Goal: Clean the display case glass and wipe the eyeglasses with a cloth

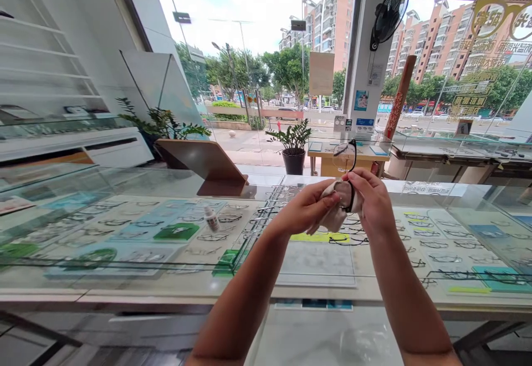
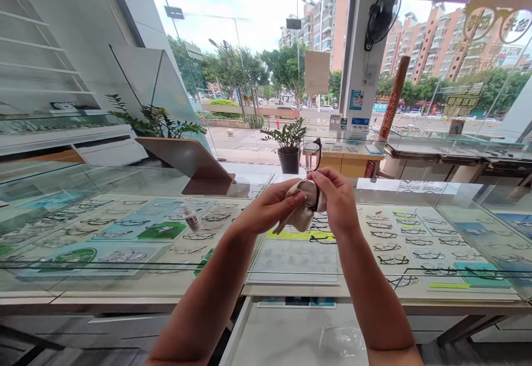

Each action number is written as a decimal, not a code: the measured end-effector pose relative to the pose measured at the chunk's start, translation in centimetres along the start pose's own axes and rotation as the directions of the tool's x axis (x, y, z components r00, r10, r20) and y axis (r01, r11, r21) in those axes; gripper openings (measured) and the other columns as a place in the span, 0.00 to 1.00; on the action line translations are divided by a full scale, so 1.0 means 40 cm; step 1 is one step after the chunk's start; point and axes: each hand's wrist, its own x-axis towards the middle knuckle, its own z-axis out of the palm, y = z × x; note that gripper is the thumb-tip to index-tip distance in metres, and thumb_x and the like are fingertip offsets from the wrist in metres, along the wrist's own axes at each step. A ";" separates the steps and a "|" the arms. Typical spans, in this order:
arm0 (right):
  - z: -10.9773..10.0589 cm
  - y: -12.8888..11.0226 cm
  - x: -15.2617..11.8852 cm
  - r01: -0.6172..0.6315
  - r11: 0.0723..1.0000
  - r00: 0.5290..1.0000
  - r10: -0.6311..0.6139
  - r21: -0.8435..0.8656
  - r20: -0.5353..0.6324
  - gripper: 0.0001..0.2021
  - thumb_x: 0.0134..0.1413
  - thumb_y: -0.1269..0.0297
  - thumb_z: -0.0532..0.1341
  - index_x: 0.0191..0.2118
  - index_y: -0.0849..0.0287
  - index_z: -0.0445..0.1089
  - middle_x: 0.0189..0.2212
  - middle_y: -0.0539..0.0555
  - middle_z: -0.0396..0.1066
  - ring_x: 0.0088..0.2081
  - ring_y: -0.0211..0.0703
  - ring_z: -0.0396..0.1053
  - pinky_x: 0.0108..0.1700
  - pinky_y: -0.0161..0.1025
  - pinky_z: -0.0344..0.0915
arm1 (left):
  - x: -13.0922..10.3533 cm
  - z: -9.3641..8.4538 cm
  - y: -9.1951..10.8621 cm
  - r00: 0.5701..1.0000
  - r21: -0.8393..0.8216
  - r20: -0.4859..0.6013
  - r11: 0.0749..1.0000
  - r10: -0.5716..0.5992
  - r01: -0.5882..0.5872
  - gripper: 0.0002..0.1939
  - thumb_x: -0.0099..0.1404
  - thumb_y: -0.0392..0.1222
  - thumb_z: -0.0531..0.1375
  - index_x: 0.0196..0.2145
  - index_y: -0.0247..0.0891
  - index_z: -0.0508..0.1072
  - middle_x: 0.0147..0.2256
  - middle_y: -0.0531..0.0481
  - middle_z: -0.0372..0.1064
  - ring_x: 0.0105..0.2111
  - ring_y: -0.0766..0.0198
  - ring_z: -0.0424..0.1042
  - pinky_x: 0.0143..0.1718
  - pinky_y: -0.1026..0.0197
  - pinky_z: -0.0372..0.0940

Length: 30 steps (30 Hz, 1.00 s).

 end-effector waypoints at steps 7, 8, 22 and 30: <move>0.007 0.004 0.006 -0.071 0.996 0.996 0.067 0.060 0.065 0.16 0.41 0.50 0.75 0.29 0.56 0.76 0.27 0.48 0.73 0.28 0.35 0.65 0.30 0.33 0.65 | 0.011 0.008 -0.035 0.987 0.061 -0.159 0.998 0.000 0.010 0.25 0.59 0.60 0.71 0.34 0.34 0.73 0.26 0.54 0.65 0.25 0.69 0.61 0.26 0.66 0.57; 0.007 0.002 0.005 -0.086 0.994 0.994 0.081 0.068 0.078 0.17 0.41 0.49 0.76 0.29 0.56 0.76 0.27 0.48 0.73 0.28 0.35 0.65 0.30 0.33 0.65 | 0.013 0.014 -0.038 0.983 0.065 -0.182 0.998 0.014 -0.002 0.24 0.60 0.60 0.70 0.34 0.35 0.73 0.26 0.54 0.65 0.25 0.69 0.60 0.26 0.66 0.57; 0.011 0.000 -0.006 -0.058 0.998 0.992 0.057 0.009 0.113 0.15 0.49 0.49 0.73 0.32 0.54 0.75 0.29 0.48 0.74 0.30 0.36 0.70 0.34 0.36 0.72 | 0.010 0.024 -0.003 0.959 0.001 -0.283 1.000 -0.028 0.030 0.33 0.59 0.73 0.65 0.26 0.37 0.66 0.21 0.56 0.61 0.21 0.71 0.56 0.21 0.66 0.53; 0.015 0.008 0.016 -0.061 0.997 0.993 0.066 -0.051 0.102 0.15 0.51 0.47 0.72 0.35 0.54 0.76 0.33 0.50 0.76 0.34 0.39 0.73 0.39 0.39 0.75 | 0.011 -0.017 0.023 0.988 -0.019 -0.133 0.996 -0.083 0.082 0.27 0.60 0.64 0.69 0.29 0.36 0.70 0.26 0.54 0.67 0.25 0.69 0.64 0.27 0.65 0.61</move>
